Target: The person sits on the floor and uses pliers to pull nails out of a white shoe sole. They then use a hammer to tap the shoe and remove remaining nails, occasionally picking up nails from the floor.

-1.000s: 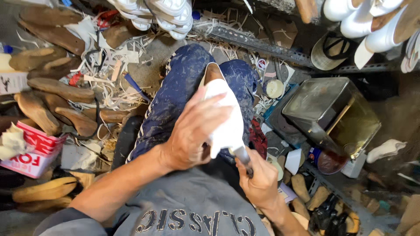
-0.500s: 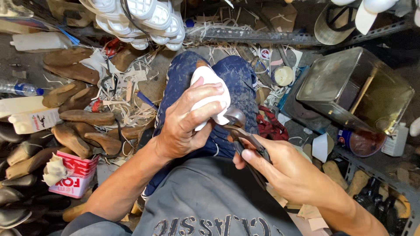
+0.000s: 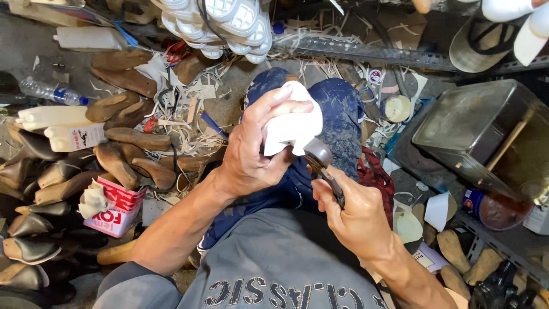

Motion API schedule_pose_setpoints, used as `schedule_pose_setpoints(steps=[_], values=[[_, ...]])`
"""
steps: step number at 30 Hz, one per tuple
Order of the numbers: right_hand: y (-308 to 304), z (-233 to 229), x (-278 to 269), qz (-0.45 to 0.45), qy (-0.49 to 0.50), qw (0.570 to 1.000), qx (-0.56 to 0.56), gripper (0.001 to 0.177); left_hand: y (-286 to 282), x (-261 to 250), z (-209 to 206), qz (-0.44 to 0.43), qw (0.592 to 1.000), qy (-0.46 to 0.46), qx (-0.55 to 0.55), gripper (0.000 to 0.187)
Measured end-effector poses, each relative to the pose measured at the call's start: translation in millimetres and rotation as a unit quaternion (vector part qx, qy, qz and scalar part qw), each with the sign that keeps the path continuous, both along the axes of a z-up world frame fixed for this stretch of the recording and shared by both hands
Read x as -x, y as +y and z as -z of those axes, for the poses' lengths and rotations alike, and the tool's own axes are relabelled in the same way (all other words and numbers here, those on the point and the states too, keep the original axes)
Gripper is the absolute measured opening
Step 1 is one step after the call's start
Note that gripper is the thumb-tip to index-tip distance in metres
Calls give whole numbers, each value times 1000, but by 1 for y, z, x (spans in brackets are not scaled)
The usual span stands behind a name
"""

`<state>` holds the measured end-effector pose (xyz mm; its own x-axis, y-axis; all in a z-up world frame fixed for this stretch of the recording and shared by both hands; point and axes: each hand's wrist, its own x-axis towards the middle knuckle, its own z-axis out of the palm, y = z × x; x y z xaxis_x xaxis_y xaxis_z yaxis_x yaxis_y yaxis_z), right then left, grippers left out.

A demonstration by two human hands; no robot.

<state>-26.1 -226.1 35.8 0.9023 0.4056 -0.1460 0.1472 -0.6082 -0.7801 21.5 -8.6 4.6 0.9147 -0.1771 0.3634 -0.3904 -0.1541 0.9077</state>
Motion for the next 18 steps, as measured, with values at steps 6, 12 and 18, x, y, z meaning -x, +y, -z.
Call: schedule_pose_setpoints(steps=[6,12,18], values=[[-3,14,-4,-7,-46,999,-8,9,-1,-3,3,-5,1000,-11,-23,61],[-3,-7,15,-12,90,995,-40,18,7,12,24,64,991,-64,-101,51],[-12,19,27,-48,-26,998,10,6,10,17,-22,132,975,-23,-175,83]])
